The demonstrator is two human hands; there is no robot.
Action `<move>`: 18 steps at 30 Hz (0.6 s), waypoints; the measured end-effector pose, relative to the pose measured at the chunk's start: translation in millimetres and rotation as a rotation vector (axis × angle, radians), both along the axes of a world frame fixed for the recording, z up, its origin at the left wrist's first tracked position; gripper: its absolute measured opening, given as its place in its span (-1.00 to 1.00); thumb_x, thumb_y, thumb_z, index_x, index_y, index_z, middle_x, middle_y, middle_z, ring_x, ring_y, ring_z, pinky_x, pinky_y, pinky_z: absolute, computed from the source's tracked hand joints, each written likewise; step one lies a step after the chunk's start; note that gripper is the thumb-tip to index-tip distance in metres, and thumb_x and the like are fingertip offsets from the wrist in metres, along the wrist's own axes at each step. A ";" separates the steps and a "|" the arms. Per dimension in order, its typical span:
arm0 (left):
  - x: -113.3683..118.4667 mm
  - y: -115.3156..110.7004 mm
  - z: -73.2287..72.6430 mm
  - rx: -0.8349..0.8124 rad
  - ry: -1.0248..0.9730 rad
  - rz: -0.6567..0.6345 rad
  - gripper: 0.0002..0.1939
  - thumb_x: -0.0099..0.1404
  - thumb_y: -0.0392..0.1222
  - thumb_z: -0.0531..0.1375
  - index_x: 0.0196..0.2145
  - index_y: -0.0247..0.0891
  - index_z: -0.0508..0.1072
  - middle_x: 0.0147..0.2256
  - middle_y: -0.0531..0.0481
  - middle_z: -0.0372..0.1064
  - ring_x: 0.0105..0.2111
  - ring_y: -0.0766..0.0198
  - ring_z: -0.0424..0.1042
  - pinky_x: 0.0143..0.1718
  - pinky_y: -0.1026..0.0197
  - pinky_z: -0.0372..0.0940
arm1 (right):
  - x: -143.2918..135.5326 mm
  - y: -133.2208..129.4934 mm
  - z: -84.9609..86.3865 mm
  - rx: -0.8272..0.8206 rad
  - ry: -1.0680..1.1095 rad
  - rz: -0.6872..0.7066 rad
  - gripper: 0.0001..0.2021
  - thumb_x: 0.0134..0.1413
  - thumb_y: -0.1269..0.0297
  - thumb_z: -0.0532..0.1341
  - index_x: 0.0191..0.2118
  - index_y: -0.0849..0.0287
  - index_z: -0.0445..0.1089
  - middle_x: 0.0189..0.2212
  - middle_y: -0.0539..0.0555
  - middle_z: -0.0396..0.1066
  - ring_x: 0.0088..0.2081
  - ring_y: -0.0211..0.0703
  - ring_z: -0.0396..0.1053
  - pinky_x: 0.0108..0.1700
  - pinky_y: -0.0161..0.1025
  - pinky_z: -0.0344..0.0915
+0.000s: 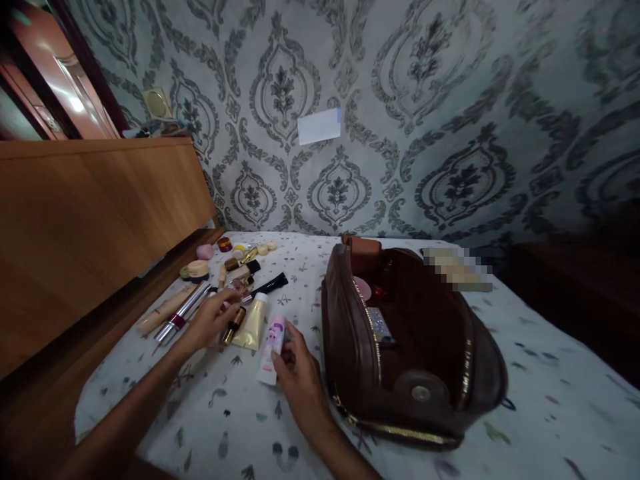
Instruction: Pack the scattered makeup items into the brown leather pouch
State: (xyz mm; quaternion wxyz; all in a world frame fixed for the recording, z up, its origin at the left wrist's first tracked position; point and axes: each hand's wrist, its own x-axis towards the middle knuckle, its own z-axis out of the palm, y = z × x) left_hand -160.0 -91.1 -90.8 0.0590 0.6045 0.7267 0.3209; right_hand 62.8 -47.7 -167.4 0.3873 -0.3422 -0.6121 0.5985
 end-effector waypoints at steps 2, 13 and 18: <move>-21.9 12.2 3.5 -0.004 0.042 0.050 -0.73 0.37 -0.21 0.03 -0.08 -0.25 0.48 -0.07 -0.11 0.51 -0.07 0.14 0.45 -0.02 0.13 0.32 | 1.2 -0.3 0.7 0.030 -0.012 0.028 -0.40 0.08 0.07 0.23 0.22 0.22 0.27 -0.23 0.18 0.51 -0.24 -0.04 0.49 -0.21 -0.13 0.45; -57.0 108.3 15.9 -0.250 0.343 0.215 -0.70 0.37 -0.10 0.19 -0.01 -0.30 0.43 0.02 -0.16 0.40 0.03 0.06 0.39 0.04 -0.07 0.32 | 11.1 -2.9 16.3 0.424 -0.168 -0.026 -0.76 0.19 0.21 0.11 -0.11 0.14 0.45 -0.16 0.17 0.43 -0.14 -0.04 0.42 -0.07 -0.13 0.39; -51.5 131.2 12.4 -0.377 0.427 0.223 -0.62 0.38 -0.07 0.21 0.08 -0.26 0.39 0.07 -0.16 0.36 -0.01 0.08 0.43 -0.02 -0.09 0.39 | 9.5 -1.8 13.4 0.444 -0.148 -0.040 -0.77 0.21 0.23 0.08 -0.12 0.15 0.43 -0.13 0.17 0.41 -0.07 -0.05 0.41 -0.03 -0.14 0.36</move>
